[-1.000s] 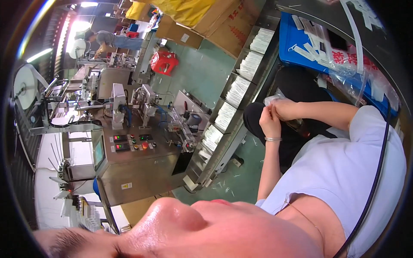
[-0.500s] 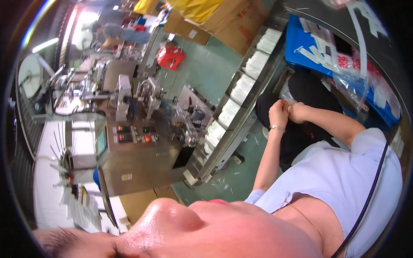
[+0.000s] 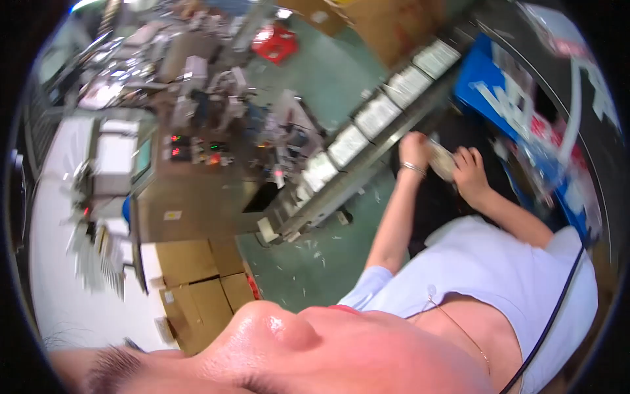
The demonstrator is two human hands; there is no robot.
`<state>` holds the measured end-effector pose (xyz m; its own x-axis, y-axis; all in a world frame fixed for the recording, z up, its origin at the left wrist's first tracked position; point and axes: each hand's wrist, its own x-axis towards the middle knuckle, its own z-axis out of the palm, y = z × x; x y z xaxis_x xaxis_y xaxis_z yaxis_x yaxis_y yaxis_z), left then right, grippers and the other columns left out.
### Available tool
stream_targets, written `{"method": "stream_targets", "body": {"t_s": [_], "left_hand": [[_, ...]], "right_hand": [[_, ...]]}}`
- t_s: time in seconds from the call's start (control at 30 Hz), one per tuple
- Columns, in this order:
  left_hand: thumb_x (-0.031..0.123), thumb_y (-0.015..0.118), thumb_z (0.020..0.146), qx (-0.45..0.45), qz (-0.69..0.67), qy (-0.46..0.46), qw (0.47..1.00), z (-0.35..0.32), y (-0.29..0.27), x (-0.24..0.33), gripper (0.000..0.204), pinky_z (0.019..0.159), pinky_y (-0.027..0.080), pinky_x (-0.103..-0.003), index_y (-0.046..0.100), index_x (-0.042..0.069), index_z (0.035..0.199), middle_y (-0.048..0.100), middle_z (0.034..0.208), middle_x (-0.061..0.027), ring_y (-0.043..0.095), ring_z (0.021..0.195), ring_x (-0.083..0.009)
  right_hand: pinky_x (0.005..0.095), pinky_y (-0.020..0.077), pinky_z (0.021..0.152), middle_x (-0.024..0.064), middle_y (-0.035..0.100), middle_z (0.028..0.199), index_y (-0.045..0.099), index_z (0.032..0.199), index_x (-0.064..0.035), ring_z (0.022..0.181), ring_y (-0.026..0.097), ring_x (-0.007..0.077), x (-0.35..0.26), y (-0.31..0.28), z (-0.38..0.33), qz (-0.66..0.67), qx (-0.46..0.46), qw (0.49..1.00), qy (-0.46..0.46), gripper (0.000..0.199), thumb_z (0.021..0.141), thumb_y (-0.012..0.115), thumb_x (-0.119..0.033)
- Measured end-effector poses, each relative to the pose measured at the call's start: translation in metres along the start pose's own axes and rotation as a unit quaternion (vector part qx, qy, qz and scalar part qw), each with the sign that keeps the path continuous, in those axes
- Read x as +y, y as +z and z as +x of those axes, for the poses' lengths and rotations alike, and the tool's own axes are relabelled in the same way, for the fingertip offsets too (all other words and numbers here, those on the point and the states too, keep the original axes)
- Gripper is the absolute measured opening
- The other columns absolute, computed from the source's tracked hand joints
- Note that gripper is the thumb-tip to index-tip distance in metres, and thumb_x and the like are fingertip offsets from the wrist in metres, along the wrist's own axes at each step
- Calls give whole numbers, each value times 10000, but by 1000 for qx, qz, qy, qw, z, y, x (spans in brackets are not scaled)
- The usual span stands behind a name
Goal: Packing items into plastic bags and operating an automated sealing machine on an assembly line.
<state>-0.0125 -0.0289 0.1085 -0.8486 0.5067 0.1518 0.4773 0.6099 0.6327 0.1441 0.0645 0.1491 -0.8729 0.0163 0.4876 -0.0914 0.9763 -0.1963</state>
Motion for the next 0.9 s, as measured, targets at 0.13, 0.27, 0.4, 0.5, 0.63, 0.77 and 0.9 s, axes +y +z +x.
{"method": "stream_targets", "body": {"t_s": [0.13, 0.27, 0.4, 0.5, 0.63, 0.77, 0.9], "left_hand": [[55, 539, 704, 34, -31, 15, 999, 14, -16, -13, 60, 643, 452, -410, 578, 12, 723, 560, 731, -173, 553, 710, -338], [77, 554, 741, 57, -113, -23, 992, 15, -14, -7, 111, 634, 457, -384, 590, -22, 777, 579, 720, -163, 571, 668, -306], [111, 527, 809, 82, -203, -64, 974, -20, -14, -16, 150, 537, 486, -291, 599, -10, 858, 604, 691, -112, 592, 600, -196], [165, 502, 854, 85, -498, -316, 803, -66, -29, -2, 191, 491, 481, -265, 551, -6, 925, 567, 665, -79, 574, 569, -190], [222, 479, 877, -76, -574, -468, 668, -121, -13, 16, 225, 517, 495, -295, 521, 11, 946, 559, 694, -82, 567, 587, -194], [238, 447, 892, -144, -691, -493, 509, -134, 13, 30, 246, 657, 500, -313, 534, 19, 962, 577, 822, -86, 580, 732, -183], [239, 401, 913, -125, -809, -478, 320, -130, 23, 46, 268, 859, 429, -346, 531, 29, 1015, 566, 1010, -82, 532, 950, -188]], "right_hand": [[403, 393, 794, 146, 512, 982, 562, 734, -12, 972, 478, 303, 2, 11, 9, 66, 30, 992, 99, 113, 660, 551, -96], [339, 453, 611, 104, 538, 802, 548, 788, -23, 745, 549, 270, -3, 14, -1, 188, -1, 973, 131, 117, 681, 545, 24], [337, 457, 623, 118, 538, 753, 534, 818, -17, 720, 549, 281, -9, 18, -8, 244, 27, 955, 165, 150, 691, 538, 62], [337, 456, 622, 116, 537, 740, 530, 835, -16, 712, 547, 285, -10, 15, -12, 240, 26, 954, 178, 149, 703, 546, 51], [338, 457, 621, 107, 534, 729, 524, 861, -18, 722, 546, 277, -15, 12, -9, 252, 11, 946, 206, 168, 706, 563, 33], [339, 438, 624, 92, 528, 715, 534, 840, -25, 731, 544, 258, -20, -1, 8, 264, -66, 917, 292, 150, 698, 576, 0], [337, 395, 641, 76, 523, 709, 548, 765, -32, 721, 535, 234, -10, 1, 6, 183, -120, 946, 240, 83, 690, 579, -46]]}}
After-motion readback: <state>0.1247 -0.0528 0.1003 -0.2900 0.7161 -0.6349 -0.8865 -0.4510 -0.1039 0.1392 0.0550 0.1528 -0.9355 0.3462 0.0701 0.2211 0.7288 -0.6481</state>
